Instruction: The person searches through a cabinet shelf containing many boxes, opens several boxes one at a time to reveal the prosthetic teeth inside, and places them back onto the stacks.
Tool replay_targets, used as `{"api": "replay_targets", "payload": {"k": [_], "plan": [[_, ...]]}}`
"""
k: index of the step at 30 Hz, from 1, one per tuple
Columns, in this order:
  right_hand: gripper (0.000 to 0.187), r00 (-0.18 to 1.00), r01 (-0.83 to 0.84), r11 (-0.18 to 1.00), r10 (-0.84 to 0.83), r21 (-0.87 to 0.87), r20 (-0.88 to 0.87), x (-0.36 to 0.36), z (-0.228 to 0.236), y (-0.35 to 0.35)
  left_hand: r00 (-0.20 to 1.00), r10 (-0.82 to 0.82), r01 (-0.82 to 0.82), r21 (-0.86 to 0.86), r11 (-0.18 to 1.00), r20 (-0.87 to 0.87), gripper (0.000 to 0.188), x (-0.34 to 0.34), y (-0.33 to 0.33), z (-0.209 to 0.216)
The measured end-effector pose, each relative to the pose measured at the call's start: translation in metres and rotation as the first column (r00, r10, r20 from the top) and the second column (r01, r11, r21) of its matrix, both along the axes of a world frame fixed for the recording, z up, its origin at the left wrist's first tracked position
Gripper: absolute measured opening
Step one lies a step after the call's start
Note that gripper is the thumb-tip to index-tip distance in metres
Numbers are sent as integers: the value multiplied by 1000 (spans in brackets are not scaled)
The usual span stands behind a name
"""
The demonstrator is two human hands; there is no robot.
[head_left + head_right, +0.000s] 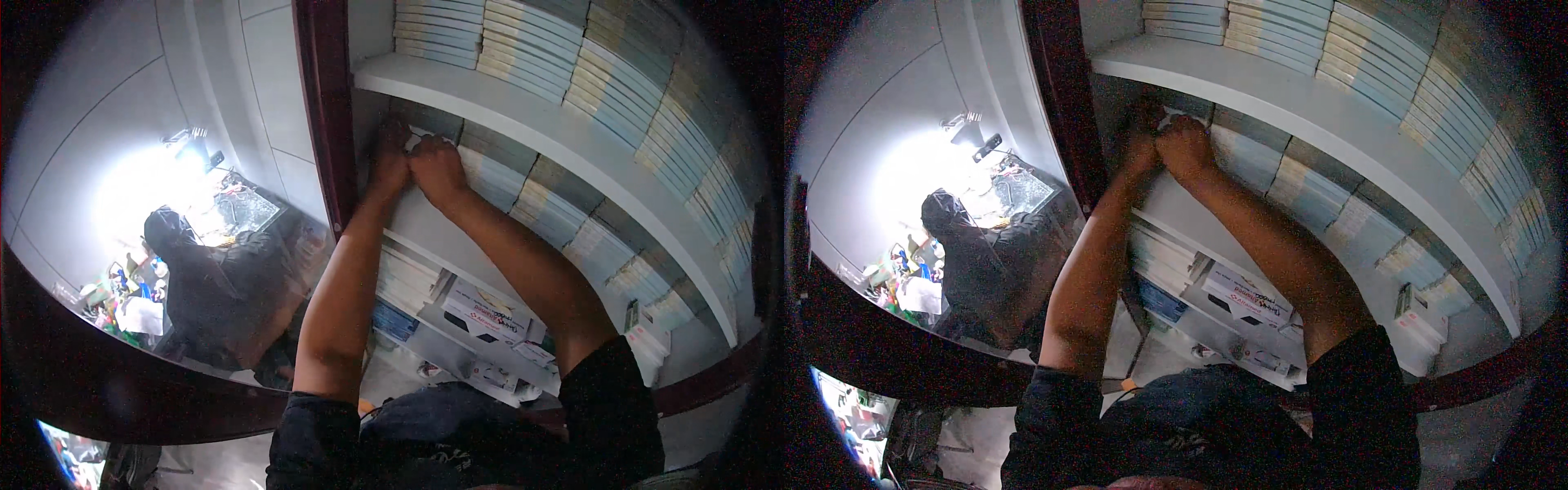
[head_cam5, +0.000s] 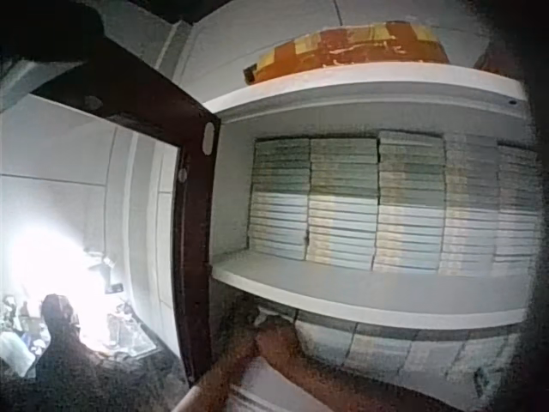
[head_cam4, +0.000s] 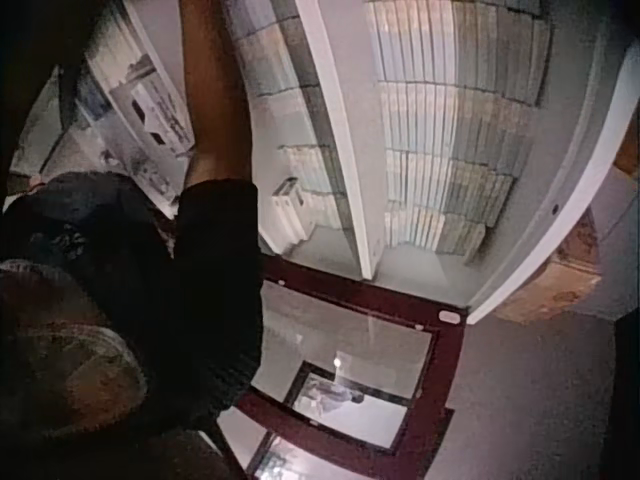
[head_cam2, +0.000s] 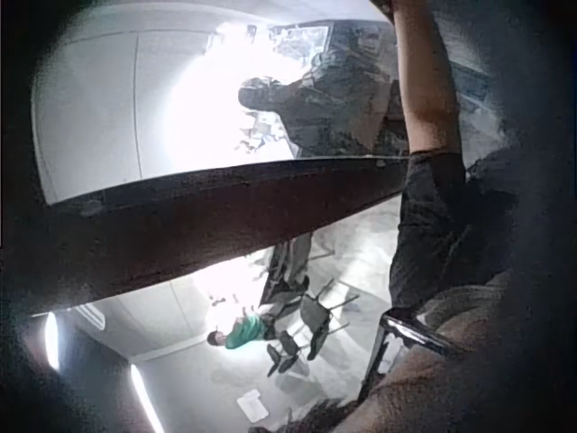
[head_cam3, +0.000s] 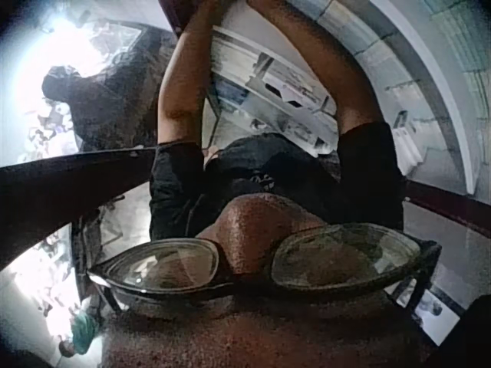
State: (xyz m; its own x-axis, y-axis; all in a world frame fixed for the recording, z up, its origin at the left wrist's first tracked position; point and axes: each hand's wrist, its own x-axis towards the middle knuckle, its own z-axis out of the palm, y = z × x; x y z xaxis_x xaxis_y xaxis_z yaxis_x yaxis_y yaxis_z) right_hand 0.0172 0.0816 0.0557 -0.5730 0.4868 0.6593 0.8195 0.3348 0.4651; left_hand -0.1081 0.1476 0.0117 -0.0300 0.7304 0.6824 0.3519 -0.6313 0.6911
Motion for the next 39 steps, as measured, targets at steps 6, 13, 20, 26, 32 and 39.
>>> {"api": "replay_targets", "payload": {"k": [6,13,20,26,32,39], "plan": [[15,991,-93,990,102,-102,90,27,1,-23,971,-141,66,-351,934,-193,50,15,-8,65],[16,968,-209,964,228,-165,104,7,1,-94,973,-123,54,-329,943,-195,56,8,7,81],[24,933,-342,938,346,-52,99,90,13,-128,968,-188,117,-365,923,-165,63,6,11,91],[29,896,-441,897,441,-12,54,175,25,-169,965,-263,236,-405,883,-12,70,-4,5,64],[39,937,-304,950,284,-72,-202,209,32,-238,886,-245,380,-316,869,392,91,0,-74,53],[40,935,-150,948,43,-282,-353,197,-9,-283,-128,-377,772,331,543,917,68,47,-261,-21]]}}
